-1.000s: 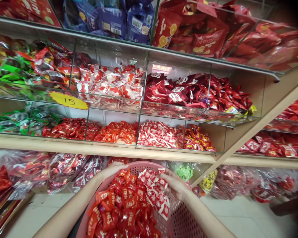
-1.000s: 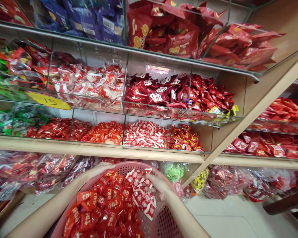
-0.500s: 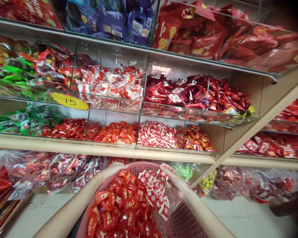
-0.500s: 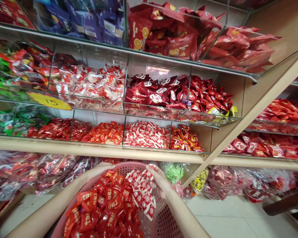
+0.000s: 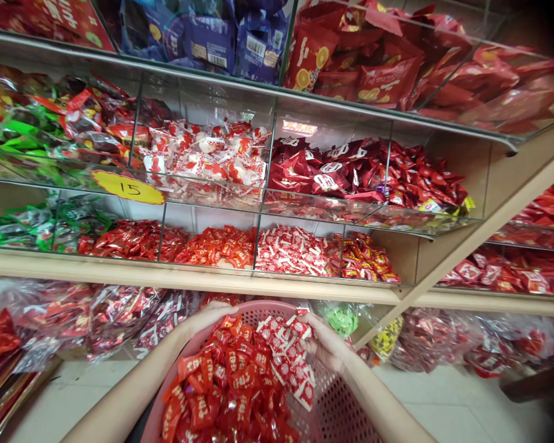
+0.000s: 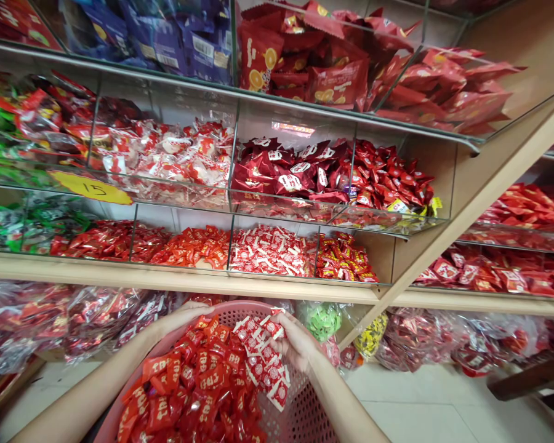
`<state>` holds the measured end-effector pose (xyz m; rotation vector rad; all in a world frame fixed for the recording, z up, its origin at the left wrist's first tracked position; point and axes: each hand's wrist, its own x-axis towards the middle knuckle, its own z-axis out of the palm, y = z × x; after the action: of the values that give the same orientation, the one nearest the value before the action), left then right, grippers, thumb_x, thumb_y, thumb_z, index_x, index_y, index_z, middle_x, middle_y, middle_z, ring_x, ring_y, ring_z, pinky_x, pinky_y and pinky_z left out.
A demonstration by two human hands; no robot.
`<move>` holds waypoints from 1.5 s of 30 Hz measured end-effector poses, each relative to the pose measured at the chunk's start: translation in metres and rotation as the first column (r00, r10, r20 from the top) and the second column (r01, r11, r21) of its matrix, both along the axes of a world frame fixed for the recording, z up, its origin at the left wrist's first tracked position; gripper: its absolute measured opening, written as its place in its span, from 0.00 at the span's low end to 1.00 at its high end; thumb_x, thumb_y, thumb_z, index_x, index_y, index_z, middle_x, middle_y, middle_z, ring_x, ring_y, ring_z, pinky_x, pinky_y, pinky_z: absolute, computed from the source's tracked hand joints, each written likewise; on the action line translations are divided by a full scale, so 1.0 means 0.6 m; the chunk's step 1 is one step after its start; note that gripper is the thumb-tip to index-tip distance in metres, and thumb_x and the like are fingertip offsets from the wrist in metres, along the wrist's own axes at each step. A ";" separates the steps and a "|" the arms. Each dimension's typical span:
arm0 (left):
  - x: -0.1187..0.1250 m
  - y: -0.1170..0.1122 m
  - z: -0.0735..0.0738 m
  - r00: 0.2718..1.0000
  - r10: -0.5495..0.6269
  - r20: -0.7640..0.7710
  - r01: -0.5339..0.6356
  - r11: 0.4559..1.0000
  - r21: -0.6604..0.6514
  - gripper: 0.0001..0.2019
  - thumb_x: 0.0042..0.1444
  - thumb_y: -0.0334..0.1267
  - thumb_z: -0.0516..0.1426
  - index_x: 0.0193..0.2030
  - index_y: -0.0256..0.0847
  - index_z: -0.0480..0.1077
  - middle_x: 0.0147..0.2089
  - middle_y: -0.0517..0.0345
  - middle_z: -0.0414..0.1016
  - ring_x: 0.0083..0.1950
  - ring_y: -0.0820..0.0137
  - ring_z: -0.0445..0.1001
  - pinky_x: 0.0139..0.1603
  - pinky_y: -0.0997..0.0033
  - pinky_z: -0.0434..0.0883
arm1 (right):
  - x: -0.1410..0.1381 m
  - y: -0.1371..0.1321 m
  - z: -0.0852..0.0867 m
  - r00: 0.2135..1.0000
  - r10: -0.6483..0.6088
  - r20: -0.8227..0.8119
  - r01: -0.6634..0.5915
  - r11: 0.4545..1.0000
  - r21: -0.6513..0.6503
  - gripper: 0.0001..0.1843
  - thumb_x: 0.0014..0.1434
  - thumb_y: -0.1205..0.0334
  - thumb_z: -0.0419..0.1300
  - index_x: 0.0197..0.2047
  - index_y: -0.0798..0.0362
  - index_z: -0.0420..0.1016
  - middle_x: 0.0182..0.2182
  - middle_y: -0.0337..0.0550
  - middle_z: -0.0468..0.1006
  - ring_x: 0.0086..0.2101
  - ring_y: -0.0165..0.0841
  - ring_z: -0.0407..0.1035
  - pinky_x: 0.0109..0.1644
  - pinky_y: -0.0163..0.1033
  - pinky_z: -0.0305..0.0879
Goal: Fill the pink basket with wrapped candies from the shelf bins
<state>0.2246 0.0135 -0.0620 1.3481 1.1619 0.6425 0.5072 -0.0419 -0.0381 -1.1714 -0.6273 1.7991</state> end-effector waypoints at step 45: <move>0.003 -0.008 0.015 0.999 -0.013 0.039 0.016 0.998 -0.062 0.19 0.43 0.54 0.56 0.26 0.37 0.70 0.27 0.58 0.74 0.31 0.68 0.70 0.36 0.72 0.62 | -0.013 0.001 0.010 0.984 -0.013 0.176 -0.012 0.991 0.137 0.10 0.48 0.57 0.58 0.33 0.52 0.63 0.32 0.38 0.73 0.21 0.22 0.65 0.17 0.24 0.55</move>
<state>0.2262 0.0087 -0.0527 1.2855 1.1313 0.6145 0.4995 -0.0416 -0.0324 -1.2444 -0.8402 1.6350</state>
